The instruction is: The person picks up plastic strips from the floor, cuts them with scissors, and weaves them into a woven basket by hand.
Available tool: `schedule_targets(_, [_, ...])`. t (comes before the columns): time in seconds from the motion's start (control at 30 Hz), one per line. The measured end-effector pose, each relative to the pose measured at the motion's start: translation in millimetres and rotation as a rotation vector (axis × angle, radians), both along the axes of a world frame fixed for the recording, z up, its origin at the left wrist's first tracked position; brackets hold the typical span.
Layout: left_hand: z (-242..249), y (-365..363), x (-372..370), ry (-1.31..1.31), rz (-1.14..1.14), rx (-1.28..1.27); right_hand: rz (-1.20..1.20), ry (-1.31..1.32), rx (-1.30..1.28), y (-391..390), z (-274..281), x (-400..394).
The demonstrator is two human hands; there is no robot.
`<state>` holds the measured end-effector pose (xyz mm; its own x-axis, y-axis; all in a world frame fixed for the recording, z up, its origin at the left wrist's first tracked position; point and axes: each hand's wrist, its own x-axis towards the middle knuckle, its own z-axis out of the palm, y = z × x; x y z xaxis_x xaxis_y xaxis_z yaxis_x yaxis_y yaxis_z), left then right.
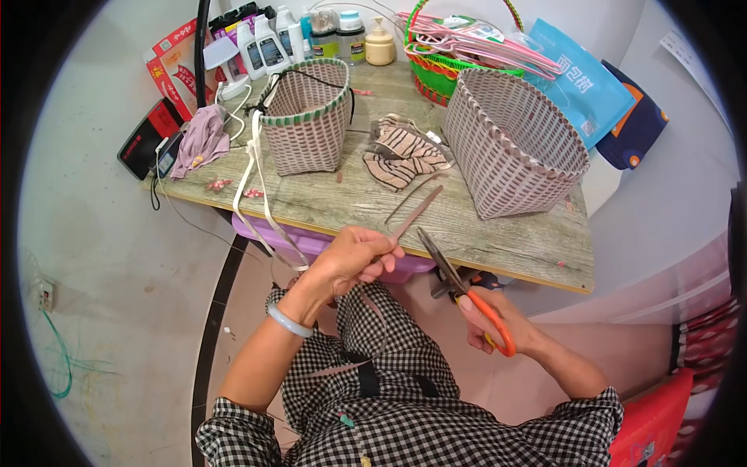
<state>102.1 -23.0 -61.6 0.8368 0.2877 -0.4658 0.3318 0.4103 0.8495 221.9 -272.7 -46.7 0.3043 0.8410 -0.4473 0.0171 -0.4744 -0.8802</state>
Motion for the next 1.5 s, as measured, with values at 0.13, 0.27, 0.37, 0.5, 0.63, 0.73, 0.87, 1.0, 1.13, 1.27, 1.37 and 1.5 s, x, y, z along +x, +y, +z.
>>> schedule_targets(0.13, [-5,7,-2,-0.045,-0.037,-0.122,0.054,-0.039,-0.062,5,-5,2])
schedule_targets(0.27, [-8,12,0,-0.056,-0.095,-0.151,0.084,-0.016,-0.066,12,-7,4])
schedule_targets(0.37, [5,4,2,0.015,-0.062,-0.086,0.091,-0.035,-0.057,18,-5,4])
schedule_targets(0.5, [-7,12,3,-0.015,-0.140,-0.078,0.083,-0.010,-0.063,22,-4,5])
schedule_targets(0.63, [1,8,-1,0.043,-0.133,0.020,0.074,0.009,-0.052,23,-6,4])
schedule_targets(0.73, [-4,9,-6,-0.007,-0.107,0.022,0.058,0.029,-0.031,23,-6,3])
schedule_targets(0.87, [-3,10,-7,-0.065,-0.109,0.063,0.052,0.024,-0.006,25,-2,1])
schedule_targets(1.0, [-4,11,-3,-0.097,-0.137,0.099,0.077,0.030,-0.015,26,-2,4])
schedule_targets(1.13, [-4,8,-1,-0.110,-0.122,0.111,0.126,-0.002,-0.046,27,-4,6])
schedule_targets(1.27, [-6,8,0,-0.139,-0.132,0.102,0.124,-0.031,-0.049,30,-5,5])
schedule_targets(1.37, [-7,8,0,-0.131,-0.124,0.089,0.106,-0.087,-0.055,34,-13,5])
schedule_targets(1.5, [-10,10,0,-0.127,-0.108,0.067,0.119,-0.228,0.013,37,-17,7])
